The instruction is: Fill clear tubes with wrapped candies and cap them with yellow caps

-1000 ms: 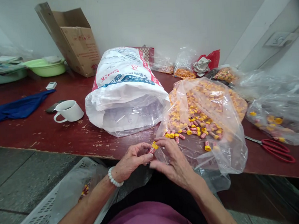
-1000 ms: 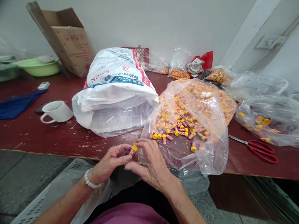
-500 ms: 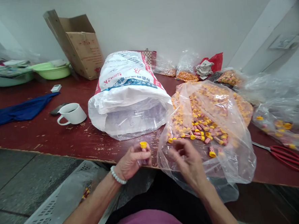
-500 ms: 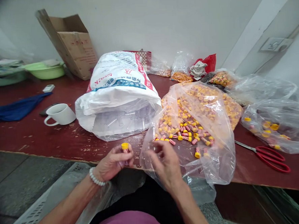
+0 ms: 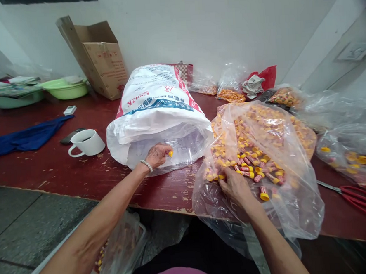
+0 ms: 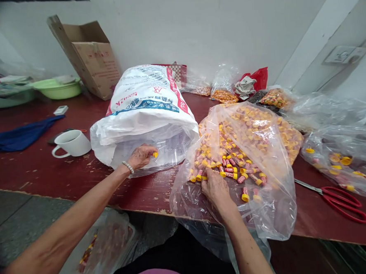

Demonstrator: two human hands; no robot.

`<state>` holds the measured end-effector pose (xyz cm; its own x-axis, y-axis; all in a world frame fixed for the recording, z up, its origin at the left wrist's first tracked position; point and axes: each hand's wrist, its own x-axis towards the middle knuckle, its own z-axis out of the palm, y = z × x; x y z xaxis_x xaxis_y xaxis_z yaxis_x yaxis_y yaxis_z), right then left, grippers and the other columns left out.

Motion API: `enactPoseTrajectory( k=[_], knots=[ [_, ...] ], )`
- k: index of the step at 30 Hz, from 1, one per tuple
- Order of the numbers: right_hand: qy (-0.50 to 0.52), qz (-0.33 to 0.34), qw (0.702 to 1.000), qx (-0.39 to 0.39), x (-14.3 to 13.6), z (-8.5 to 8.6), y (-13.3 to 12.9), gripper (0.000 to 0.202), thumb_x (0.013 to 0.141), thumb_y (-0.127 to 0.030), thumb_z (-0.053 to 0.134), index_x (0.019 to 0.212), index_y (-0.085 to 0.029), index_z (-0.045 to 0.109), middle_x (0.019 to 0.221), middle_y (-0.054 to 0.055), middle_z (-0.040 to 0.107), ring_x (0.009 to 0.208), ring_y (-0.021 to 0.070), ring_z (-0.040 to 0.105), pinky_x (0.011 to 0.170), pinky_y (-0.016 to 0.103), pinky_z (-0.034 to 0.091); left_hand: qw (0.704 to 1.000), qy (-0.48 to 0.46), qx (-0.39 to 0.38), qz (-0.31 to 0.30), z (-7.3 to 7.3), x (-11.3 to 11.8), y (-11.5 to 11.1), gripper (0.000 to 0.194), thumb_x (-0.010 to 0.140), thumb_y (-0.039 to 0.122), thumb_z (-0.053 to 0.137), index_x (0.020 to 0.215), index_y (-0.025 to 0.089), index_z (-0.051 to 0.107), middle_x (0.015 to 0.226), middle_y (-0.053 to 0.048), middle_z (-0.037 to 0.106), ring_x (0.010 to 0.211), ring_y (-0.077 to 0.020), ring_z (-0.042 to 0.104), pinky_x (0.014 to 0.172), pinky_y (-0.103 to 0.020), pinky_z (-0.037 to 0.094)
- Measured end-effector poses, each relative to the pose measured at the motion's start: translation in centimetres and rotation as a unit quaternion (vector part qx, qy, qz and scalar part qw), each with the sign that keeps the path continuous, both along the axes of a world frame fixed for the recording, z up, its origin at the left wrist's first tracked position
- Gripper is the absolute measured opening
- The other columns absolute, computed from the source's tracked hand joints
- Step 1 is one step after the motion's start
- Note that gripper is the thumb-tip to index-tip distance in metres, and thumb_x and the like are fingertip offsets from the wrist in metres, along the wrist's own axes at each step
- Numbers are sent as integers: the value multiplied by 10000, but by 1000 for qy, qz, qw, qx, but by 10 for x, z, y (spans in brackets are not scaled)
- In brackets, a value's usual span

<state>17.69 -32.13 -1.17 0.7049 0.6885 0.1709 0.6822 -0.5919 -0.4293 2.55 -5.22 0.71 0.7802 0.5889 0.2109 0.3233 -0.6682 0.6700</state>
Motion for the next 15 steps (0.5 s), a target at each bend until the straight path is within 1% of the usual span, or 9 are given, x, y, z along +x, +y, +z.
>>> enactPoseTrajectory(
  k=[3,5,6,8,10,11,13,15],
  knots=[
    [32,-6,999,38,2,1,-8,39,714,-200,541,707,-192,579,628,9,599,583,160,552,562,256,362,999,28,21,30,2,5,2,219,623,111,526,760,200,671,743,-37,625,726,-182,535,681,-263,367],
    [58,-17,996,72,-2,0,-14,91,743,-274,549,710,-193,575,621,-2,607,559,150,558,549,250,383,997,45,24,59,0,8,-1,135,667,207,546,748,190,653,666,-32,588,652,-179,515,625,-272,339],
    [69,-22,994,87,-4,0,-16,138,766,-322,546,730,-192,577,634,-2,618,560,147,567,548,248,398,996,54,22,68,-2,10,-3,105,663,257,577,711,187,640,624,-27,567,622,-177,506,605,-273,325],
    [100,-29,985,135,-12,0,-19,240,800,-420,538,781,-185,581,671,6,636,576,145,580,553,250,427,994,71,11,77,-6,14,-7,141,593,310,663,623,185,604,562,-15,532,593,-172,497,582,-269,306],
    [161,-35,964,209,-19,3,-22,316,790,-491,568,813,-176,580,702,17,640,597,146,580,559,256,442,993,77,-4,86,-9,16,-12,165,527,280,705,583,183,585,533,-8,517,599,-171,504,573,-261,302],
    [197,-38,947,250,-23,7,-24,338,769,-508,598,812,-173,578,707,19,636,605,144,575,562,256,445,993,75,-14,91,-9,16,-14,156,520,260,704,582,181,584,530,-7,517,607,-171,511,570,-257,305],
    [256,-42,910,324,-31,18,-26,358,715,-508,669,793,-171,575,702,11,619,610,136,561,563,252,447,993,59,-40,90,-7,13,-19,127,554,251,680,610,171,600,549,-11,537,621,-169,526,566,-249,324],
    [281,-40,885,368,-40,31,-26,354,690,-488,704,790,-173,576,698,2,607,609,127,553,562,245,452,994,32,-74,67,-2,3,-28,154,620,282,653,698,152,629,629,-23,592,644,-158,547,572,-239,360]
  ],
)
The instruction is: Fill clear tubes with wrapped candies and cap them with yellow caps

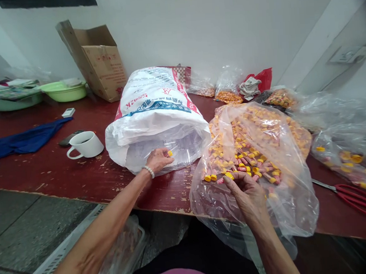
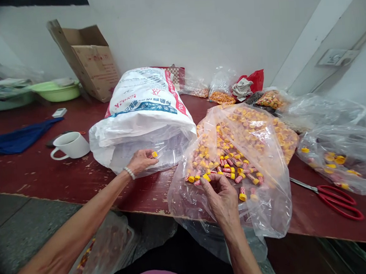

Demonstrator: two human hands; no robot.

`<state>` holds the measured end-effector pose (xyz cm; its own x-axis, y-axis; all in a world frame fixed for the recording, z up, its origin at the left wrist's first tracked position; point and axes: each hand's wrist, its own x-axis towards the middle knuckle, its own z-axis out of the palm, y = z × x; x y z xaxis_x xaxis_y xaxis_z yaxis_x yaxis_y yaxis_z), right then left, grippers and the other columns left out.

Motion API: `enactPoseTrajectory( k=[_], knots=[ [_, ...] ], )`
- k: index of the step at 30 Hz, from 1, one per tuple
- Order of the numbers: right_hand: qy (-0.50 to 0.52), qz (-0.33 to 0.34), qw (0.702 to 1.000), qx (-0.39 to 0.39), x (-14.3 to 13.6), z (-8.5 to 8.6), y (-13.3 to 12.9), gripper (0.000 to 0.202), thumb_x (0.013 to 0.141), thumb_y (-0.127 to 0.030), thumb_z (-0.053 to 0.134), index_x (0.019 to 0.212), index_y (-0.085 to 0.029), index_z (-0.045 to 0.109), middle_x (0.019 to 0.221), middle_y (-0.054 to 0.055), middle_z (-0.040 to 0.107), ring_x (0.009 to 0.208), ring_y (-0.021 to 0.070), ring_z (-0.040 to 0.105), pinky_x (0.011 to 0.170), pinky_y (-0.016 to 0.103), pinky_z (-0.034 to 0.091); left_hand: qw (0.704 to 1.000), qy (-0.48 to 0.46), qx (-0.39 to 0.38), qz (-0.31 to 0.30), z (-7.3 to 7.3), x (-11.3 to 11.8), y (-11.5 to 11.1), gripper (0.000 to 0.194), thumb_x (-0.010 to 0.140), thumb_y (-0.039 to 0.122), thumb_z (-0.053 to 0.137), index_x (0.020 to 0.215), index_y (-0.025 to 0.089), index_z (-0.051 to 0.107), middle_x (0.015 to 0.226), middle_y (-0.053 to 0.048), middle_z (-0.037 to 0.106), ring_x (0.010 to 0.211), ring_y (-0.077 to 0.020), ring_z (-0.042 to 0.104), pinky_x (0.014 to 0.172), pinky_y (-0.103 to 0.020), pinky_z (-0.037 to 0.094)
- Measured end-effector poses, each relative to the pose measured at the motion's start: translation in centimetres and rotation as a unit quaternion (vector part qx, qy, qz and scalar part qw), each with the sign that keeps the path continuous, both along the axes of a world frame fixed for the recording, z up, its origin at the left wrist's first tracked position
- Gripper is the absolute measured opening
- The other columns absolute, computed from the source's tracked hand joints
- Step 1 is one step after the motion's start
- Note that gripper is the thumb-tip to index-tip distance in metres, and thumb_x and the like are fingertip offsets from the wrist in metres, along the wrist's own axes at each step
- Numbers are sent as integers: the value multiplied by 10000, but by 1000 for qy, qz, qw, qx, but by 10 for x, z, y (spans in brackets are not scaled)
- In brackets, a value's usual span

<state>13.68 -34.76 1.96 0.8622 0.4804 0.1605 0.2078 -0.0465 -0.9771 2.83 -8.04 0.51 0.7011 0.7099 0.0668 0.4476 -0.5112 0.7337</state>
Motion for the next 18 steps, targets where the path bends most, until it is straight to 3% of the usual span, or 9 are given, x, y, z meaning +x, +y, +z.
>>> enactPoseTrajectory(
  k=[3,5,7,10,13,16,18],
  knots=[
    [12,15,998,60,-14,15,8,316,705,-445,710,822,-182,577,727,-1,614,642,127,572,594,249,473,995,-56,-63,-56,9,-23,-28,266,704,337,625,869,128,635,799,-36,647,710,-136,574,629,-224,419],
    [4,32,996,78,-24,18,18,299,733,-433,690,862,-188,576,750,2,625,661,130,584,617,257,479,978,-108,-147,-103,14,-40,-53,286,712,335,648,899,120,630,832,-40,645,729,-131,571,662,-225,430],
    [-19,53,997,60,-33,17,28,291,764,-433,661,890,-186,574,742,6,631,641,132,580,600,259,473,949,-157,-237,-138,18,-54,-77,273,688,301,694,881,116,637,825,-41,637,725,-128,558,670,-228,427],
    [-89,99,991,-5,-45,15,34,255,827,-426,591,913,-186,582,737,8,632,613,127,564,577,257,454,917,-187,-321,-144,24,-67,-103,267,652,259,743,860,121,648,830,-37,634,732,-128,557,680,-230,429],
    [-206,158,964,-55,-52,15,27,237,859,-413,555,965,-203,582,876,32,638,771,156,589,701,294,470,887,-203,-393,-132,27,-73,-113,286,654,266,754,879,123,653,839,-37,642,735,-134,571,693,-243,448],
    [-330,201,920,-61,-56,13,19,574,696,-490,724,1137,-205,494,1114,93,573,1020,236,541,873,382,443,854,-215,-456,-125,27,-76,-118,272,653,257,754,873,129,657,791,-21,642,666,-116,561,630,-225,441],
    [-372,201,905,-55,-60,7,18,797,572,-484,808,1201,-194,416,1151,119,536,1043,264,525,887,412,436,836,-223,-484,-131,25,-76,-123,224,659,236,741,837,127,660,721,-4,626,590,-89,522,559,-198,398]
  ],
)
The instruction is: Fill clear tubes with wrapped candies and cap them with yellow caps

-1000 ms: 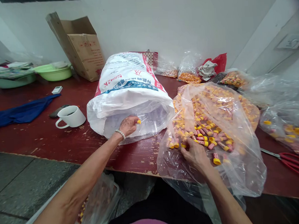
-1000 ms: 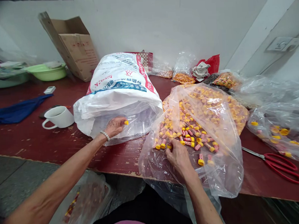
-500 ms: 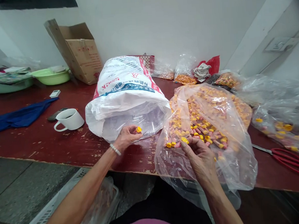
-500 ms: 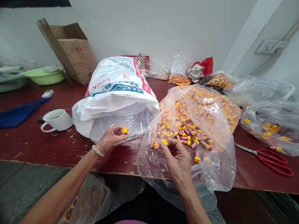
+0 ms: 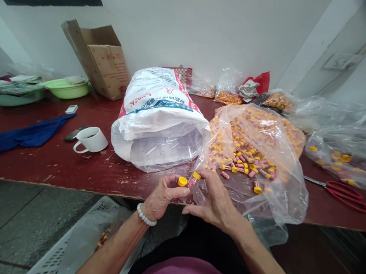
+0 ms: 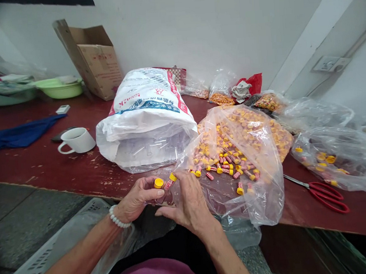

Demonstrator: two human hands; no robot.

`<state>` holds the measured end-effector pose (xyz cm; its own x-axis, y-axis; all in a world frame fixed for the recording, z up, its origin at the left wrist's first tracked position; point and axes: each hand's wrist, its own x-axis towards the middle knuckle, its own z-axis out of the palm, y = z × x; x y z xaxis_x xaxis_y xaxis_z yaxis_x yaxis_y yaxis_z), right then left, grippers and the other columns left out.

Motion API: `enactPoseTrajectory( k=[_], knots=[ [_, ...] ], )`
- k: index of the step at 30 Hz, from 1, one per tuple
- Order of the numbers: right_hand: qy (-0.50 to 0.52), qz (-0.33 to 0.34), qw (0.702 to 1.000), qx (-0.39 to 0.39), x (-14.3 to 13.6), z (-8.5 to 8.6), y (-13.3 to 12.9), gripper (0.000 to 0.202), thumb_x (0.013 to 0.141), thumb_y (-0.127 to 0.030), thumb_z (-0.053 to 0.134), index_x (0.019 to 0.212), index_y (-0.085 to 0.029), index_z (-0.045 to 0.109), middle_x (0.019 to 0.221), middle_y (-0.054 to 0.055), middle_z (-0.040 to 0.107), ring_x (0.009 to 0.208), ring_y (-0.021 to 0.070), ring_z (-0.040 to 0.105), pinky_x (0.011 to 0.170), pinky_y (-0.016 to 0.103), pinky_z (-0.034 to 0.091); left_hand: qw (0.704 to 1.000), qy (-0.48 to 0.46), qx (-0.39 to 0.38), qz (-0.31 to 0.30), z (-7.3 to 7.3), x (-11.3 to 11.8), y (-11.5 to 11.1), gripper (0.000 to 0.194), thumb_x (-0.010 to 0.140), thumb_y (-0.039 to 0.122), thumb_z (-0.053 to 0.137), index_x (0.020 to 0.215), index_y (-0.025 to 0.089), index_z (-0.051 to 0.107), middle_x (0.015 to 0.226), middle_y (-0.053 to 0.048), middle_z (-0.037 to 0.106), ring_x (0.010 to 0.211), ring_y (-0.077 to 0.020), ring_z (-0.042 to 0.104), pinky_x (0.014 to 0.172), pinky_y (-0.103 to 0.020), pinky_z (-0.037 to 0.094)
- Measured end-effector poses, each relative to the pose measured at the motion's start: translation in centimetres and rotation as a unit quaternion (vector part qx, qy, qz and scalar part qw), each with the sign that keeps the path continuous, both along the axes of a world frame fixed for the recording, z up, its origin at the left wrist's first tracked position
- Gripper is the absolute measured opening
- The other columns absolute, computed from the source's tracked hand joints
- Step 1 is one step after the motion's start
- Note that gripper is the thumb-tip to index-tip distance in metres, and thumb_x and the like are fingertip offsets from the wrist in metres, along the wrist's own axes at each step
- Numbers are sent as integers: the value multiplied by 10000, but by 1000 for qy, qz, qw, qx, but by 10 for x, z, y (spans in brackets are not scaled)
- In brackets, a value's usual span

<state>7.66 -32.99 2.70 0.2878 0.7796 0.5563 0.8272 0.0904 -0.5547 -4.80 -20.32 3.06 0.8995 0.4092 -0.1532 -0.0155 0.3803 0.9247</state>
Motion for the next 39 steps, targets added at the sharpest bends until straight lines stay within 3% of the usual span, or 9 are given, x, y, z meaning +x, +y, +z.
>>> enactPoseTrajectory(
  k=[4,10,14,18,21,25,30,35,39],
  knots=[
    [30,-26,999,-13,-15,-7,3,562,590,-299,759,1044,-209,441,973,58,557,859,214,561,760,356,470,998,-32,-58,3,-5,-2,-12,164,649,197,728,782,114,682,693,-8,624,596,-87,519,569,-197,387],
    [136,4,989,-55,-30,4,2,505,487,-313,774,875,-220,464,788,-28,551,691,151,529,632,278,465,977,-21,-211,-4,-17,-14,-24,205,641,188,700,829,104,698,705,-45,647,597,-117,569,602,-241,451],
    [226,36,971,-67,-37,-2,4,601,503,-349,820,991,-221,494,881,-5,598,763,165,574,683,285,497,959,-33,-280,17,-21,-21,-25,178,644,166,696,805,91,699,688,-46,654,567,-99,569,566,-217,453],
    [320,69,943,-58,-43,-13,5,853,544,-419,832,1249,-243,385,1198,83,559,964,209,598,834,349,505,939,-58,-338,17,-24,-26,-24,226,637,162,701,852,95,694,704,-47,675,599,-108,601,604,-220,477],
    [256,74,963,-44,-43,-14,4,861,586,-401,818,1314,-257,381,1277,94,511,1055,230,566,889,372,483,928,-66,-366,3,-30,-28,-24,254,640,167,689,883,96,683,725,-51,690,623,-126,630,641,-236,493],
    [83,52,995,-13,-41,-10,5,702,596,-371,807,1211,-220,504,1084,78,611,982,240,578,842,374,483,917,-52,-395,1,-39,-30,-25,253,632,163,678,876,98,672,721,-46,694,627,-131,644,634,-227,496],
    [-23,83,996,-17,-47,-17,16,610,607,-426,780,1118,-193,542,998,91,650,899,252,597,822,409,472,934,-30,-353,37,-45,-43,-27,208,641,180,696,826,94,655,700,-46,668,562,-114,619,556,-212,486],
    [0,149,986,-70,-47,-22,14,883,653,-558,725,1374,-213,351,1392,158,425,1221,316,453,956,474,421,951,5,-236,202,-54,-92,-15,359,644,155,725,986,184,619,787,-6,639,668,-142,633,552,-249,519],
    [144,-18,989,-32,-12,-24,-7,611,785,-451,647,1322,-256,431,1226,111,563,935,215,604,784,377,512,913,115,-126,370,-87,-167,13,439,623,204,762,1022,212,580,866,1,645,719,-148,644,624,-275,532]
  ],
)
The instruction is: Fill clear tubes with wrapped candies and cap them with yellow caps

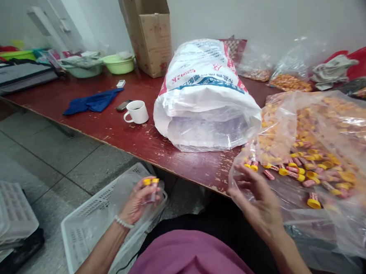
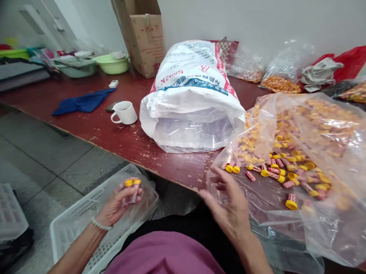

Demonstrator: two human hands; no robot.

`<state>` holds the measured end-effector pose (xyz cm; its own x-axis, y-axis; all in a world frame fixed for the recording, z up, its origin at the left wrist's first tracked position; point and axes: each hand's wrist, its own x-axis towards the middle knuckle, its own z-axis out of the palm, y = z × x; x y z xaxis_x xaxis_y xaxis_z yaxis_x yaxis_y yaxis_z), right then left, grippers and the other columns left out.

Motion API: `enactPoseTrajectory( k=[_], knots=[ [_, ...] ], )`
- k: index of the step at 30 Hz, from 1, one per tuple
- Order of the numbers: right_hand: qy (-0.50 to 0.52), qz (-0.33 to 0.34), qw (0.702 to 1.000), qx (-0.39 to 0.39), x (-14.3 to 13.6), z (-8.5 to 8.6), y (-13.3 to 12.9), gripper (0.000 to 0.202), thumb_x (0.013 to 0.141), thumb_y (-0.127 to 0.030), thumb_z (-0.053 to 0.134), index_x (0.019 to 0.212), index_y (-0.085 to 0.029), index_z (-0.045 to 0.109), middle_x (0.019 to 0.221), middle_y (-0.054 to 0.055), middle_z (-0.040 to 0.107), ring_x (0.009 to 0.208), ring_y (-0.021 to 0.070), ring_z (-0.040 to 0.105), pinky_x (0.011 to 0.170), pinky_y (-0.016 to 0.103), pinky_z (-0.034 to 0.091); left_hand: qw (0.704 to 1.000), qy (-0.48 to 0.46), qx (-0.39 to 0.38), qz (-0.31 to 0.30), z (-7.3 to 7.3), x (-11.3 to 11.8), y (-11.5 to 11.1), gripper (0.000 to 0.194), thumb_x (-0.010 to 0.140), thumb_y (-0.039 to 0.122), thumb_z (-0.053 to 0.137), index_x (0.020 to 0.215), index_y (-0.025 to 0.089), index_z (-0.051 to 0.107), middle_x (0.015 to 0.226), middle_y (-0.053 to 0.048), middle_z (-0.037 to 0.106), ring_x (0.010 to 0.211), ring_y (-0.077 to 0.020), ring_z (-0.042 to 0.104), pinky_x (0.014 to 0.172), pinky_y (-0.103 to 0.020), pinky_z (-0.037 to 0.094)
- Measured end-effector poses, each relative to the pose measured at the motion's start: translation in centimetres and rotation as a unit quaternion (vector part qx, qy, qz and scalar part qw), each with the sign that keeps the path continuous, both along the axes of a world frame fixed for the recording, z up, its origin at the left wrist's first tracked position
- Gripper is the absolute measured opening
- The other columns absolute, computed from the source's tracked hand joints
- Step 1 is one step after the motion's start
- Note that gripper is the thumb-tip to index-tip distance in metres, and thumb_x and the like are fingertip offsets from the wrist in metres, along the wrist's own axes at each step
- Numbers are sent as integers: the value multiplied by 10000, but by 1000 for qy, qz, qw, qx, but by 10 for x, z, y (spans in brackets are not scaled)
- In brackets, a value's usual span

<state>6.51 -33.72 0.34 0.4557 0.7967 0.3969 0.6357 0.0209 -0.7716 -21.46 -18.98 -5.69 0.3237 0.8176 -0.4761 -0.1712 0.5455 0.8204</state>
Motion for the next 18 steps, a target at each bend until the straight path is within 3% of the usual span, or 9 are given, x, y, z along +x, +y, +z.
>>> enactPoseTrajectory(
  k=[3,5,7,8,11,14,16,18],
  knots=[
    [69,-159,985,16,41,-11,-16,475,791,-435,629,1208,-226,537,1049,85,636,754,167,607,656,319,518,986,157,49,41,-42,-57,26,509,584,321,778,1027,182,570,799,-4,640,665,-159,627,588,-268,504],
    [79,-210,974,-9,68,-21,-24,479,776,-476,619,1162,-197,569,983,86,654,707,165,605,625,314,517,958,268,84,55,-64,-83,40,554,550,354,772,1028,147,584,844,-46,654,793,-215,640,677,-309,511],
    [37,-237,969,-60,91,-31,-28,474,780,-506,587,1128,-185,595,954,89,667,688,177,607,643,345,521,919,367,128,67,-72,-94,50,575,561,356,737,1066,125,589,959,-101,658,981,-278,609,817,-371,494],
    [-2,-243,966,-89,100,-36,-28,467,790,-508,563,1124,-184,602,968,95,669,716,196,617,678,372,521,898,404,164,65,-70,-91,53,562,590,353,708,1091,126,589,1017,-117,651,1044,-292,584,878,-400,470],
    [-158,-227,949,-150,120,-48,-23,433,821,-449,487,1114,-155,610,1065,133,654,933,282,612,847,462,476,825,423,375,21,-37,-55,62,378,740,299,571,1095,174,610,1108,-94,635,1070,-251,568,974,-417,412],
    [-268,-208,926,-168,128,-56,-12,394,840,-340,412,1089,-104,605,1128,178,619,1079,320,552,935,492,418,706,365,607,-21,10,14,78,286,815,142,445,1010,196,647,1060,-56,655,1025,-190,565,967,-353,413],
    [-292,-193,921,-170,129,-59,-6,354,851,-283,382,1056,-107,611,1119,172,615,1064,298,555,930,461,429,632,364,681,-64,35,66,98,385,800,43,383,1037,191,649,1045,-59,653,1001,-186,547,925,-333,425],
    [-297,-171,924,-169,128,-59,-4,306,858,-249,380,1006,-136,623,1080,136,624,1001,253,575,894,397,459,558,405,712,-132,49,113,125,427,788,9,371,1058,178,656,1052,-85,643,1002,-212,517,885,-341,421]
  ],
)
